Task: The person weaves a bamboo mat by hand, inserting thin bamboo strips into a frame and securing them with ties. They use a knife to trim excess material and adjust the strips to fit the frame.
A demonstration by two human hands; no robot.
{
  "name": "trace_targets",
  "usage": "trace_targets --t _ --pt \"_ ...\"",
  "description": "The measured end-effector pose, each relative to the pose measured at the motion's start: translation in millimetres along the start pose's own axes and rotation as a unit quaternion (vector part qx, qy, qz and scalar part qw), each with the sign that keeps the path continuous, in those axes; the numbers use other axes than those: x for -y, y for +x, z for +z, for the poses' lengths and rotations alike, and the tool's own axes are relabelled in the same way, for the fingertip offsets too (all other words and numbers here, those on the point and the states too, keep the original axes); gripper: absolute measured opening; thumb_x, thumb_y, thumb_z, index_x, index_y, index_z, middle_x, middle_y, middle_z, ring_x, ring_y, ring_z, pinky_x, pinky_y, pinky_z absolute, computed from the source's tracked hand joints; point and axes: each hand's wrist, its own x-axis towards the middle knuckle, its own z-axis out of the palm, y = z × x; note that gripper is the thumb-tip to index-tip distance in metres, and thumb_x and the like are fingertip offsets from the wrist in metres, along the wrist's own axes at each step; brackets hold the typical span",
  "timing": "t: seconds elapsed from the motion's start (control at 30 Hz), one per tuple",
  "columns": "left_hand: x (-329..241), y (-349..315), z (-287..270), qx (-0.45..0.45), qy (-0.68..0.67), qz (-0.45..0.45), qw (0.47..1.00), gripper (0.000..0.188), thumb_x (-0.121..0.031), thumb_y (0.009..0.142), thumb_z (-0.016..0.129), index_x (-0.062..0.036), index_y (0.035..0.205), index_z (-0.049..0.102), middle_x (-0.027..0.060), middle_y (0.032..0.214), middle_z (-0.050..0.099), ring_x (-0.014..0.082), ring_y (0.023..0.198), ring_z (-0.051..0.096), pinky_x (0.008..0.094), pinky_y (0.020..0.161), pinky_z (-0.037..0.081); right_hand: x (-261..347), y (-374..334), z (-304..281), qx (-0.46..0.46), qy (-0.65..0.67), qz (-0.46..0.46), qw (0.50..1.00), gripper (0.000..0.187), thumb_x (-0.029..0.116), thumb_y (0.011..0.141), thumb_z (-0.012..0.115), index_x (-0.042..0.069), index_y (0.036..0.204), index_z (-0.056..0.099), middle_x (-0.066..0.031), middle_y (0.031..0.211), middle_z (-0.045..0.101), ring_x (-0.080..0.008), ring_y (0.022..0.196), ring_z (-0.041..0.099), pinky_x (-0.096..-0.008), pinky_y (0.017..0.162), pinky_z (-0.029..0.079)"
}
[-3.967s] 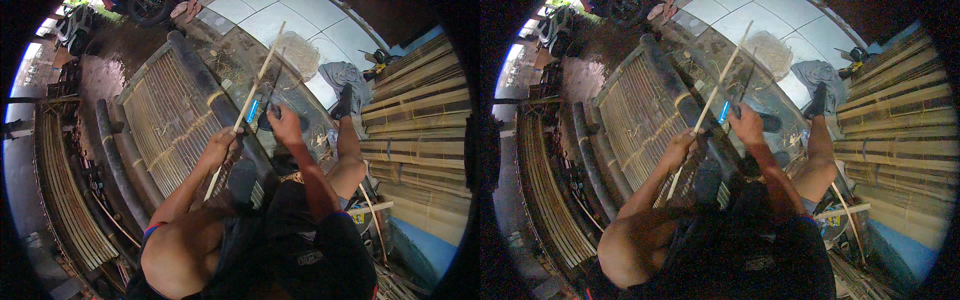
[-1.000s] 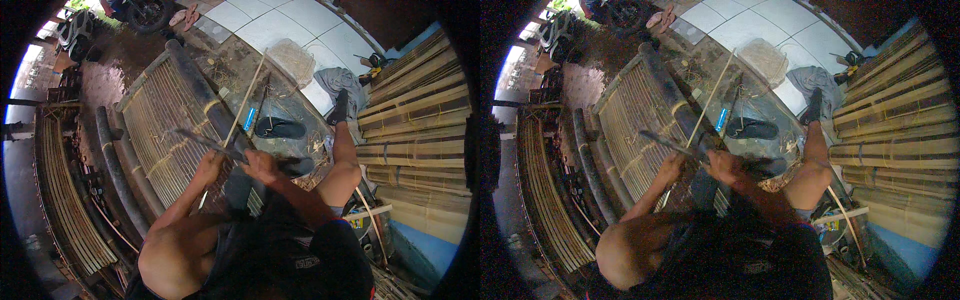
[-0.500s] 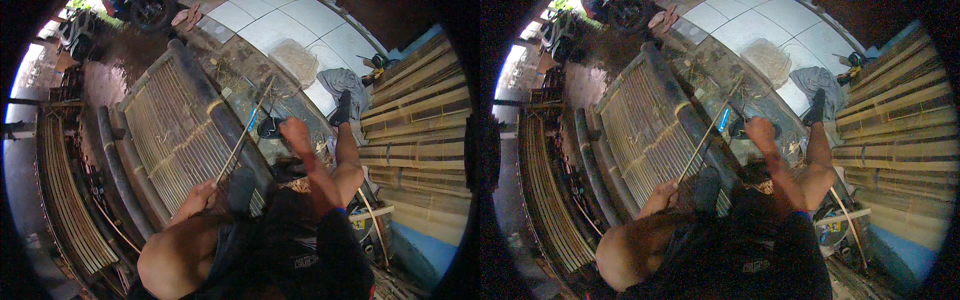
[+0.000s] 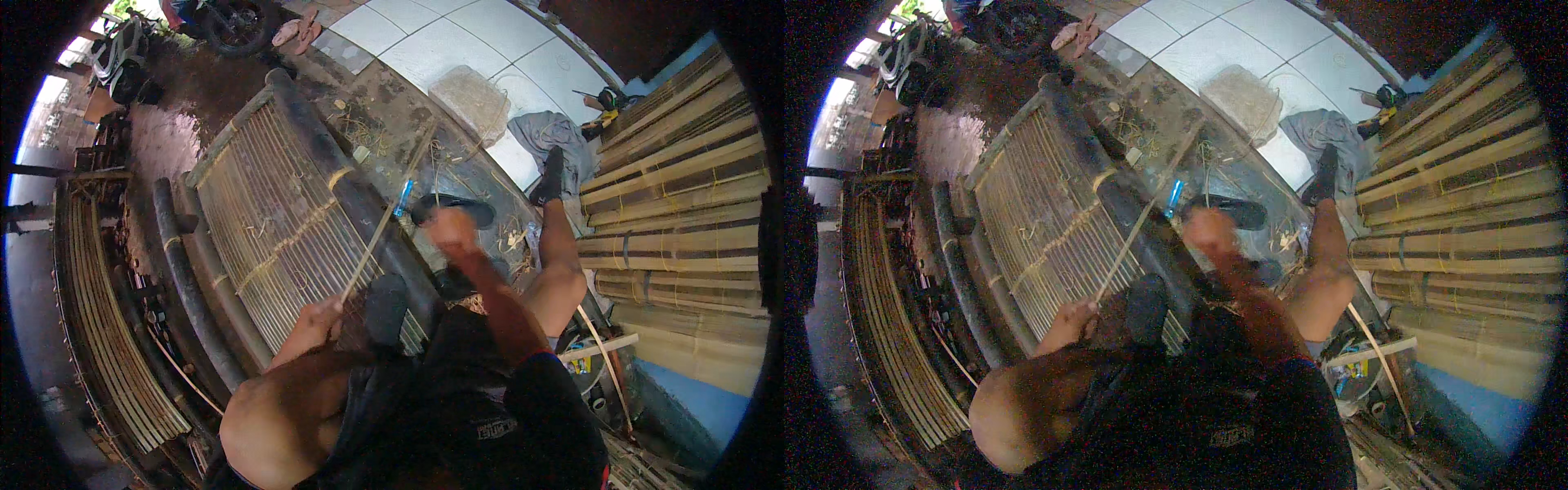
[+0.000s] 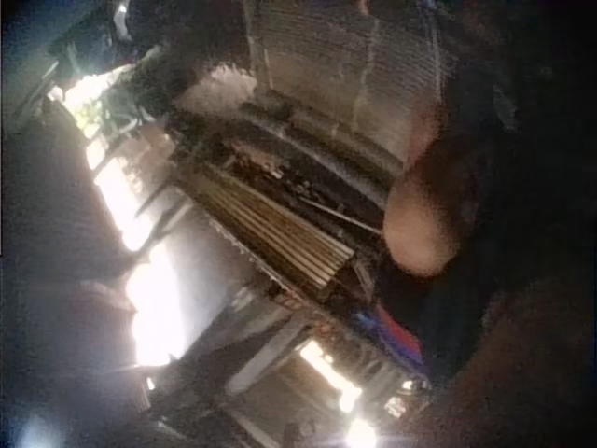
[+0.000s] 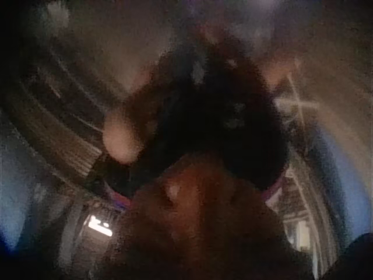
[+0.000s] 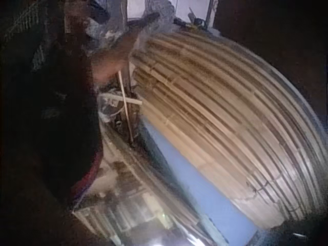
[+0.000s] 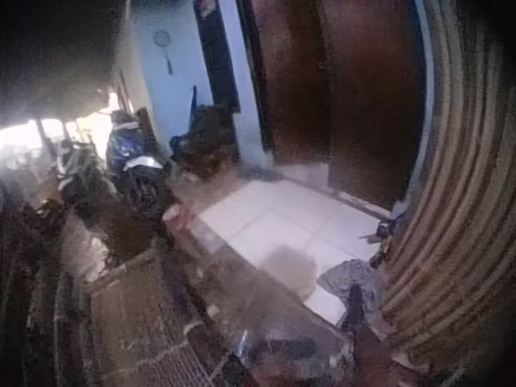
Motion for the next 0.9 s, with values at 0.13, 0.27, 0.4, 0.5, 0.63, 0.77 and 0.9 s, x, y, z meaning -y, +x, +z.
trace_targets --t 0.13,0.27,0.4,0.5,0.63,0.77,0.9 --pt "-2 -54 -22 -0.006 0.021 -0.043 0.999 0.044 -0.028 0.101 0.054 -0.0001 0.135 0.057 -0.0019 0.08 0.064 0.0041 0.062 0.047 0.0231 0.059 0.038 -70 22 -55 -0.003 -0.084 0.167 0.982 0.032 0.035 0.082 0.071 0.005 0.076 0.064 -0.011 0.07 0.063 -0.0312 0.064 0.062 -0.0458 0.061 0.051" --pt "-9 -36 2 -0.042 -0.126 -0.131 0.982 0.041 -0.024 0.1 0.055 0.0004 0.133 0.058 0.0023 0.101 0.068 0.0091 0.082 0.059 0.0219 0.073 0.044 20 29 -79 0.078 0.519 0.348 0.777 0.027 0.032 0.088 0.07 0.007 0.081 0.062 -0.0016 0.063 0.054 -0.0169 0.052 0.052 -0.0334 0.05 0.045" --pt "-6 -20 7 -0.02 -0.132 -0.141 0.981 0.041 -0.025 0.101 0.052 0.0018 0.132 0.057 0.0058 0.111 0.068 0.0139 0.094 0.064 0.0214 0.081 0.046 81 38 -70 0.067 0.689 0.296 0.658 0.022 0.027 0.09 0.07 0.009 0.084 0.058 0.0019 0.062 0.05 -0.0126 0.051 0.05 -0.03 0.047 0.04" --pt "-22 -7 17 -0.019 -0.143 -0.124 0.982 0.042 -0.027 0.103 0.049 0.0019 0.132 0.056 0.0038 0.09 0.065 0.0115 0.07 0.06 0.0214 0.064 0.046 82 44 -57 0.032 0.738 0.308 0.6 0.021 0.024 0.091 0.069 0.01 0.081 0.057 0.0022 0.062 0.05 -0.0117 0.051 0.05 -0.0307 0.046 0.04" --pt "-29 42 30 -0.014 -0.131 -0.078 0.988 0.042 -0.03 0.104 0.047 -0.0016 0.134 0.055 -0.0033 0.061 0.044 0.0058 0.041 0.035 0.0235 0.039 0.031 115 42 -52 0.128 0.724 0.323 0.596 0.017 0.021 0.09 0.069 0.011 0.084 0.057 0.0016 0.062 0.053 -0.0115 0.05 0.051 -0.0305 0.047 0.042" --pt "-47 78 36 -0.001 -0.097 -0.066 0.993 0.041 -0.03 0.103 0.049 -0.0042 0.135 0.055 -0.0031 0.06 0.044 0.0063 0.044 0.038 0.0226 0.041 0.032 116 36 -50 0.087 0.522 0.261 0.807 0.022 0.025 0.092 0.067 0.005 0.084 0.062 -0.0002 0.063 0.055 -0.0124 0.051 0.054 -0.0296 0.048 0.044" --pt "-38 91 34 -0.068 -0.016 -0.05 0.996 0.037 -0.027 0.104 0.049 -0.0048 0.133 0.057 -0.0017 0.063 0.049 0.0074 0.047 0.042 0.0235 0.043 0.034 97 -10 -21 -0.002 0.116 -0.051 0.992 0.027 0.033 0.088 0.068 0.006 0.091 0.065 -0.0133 0.073 0.065 -0.0325 0.073 0.067 -0.0426 0.063 0.052"
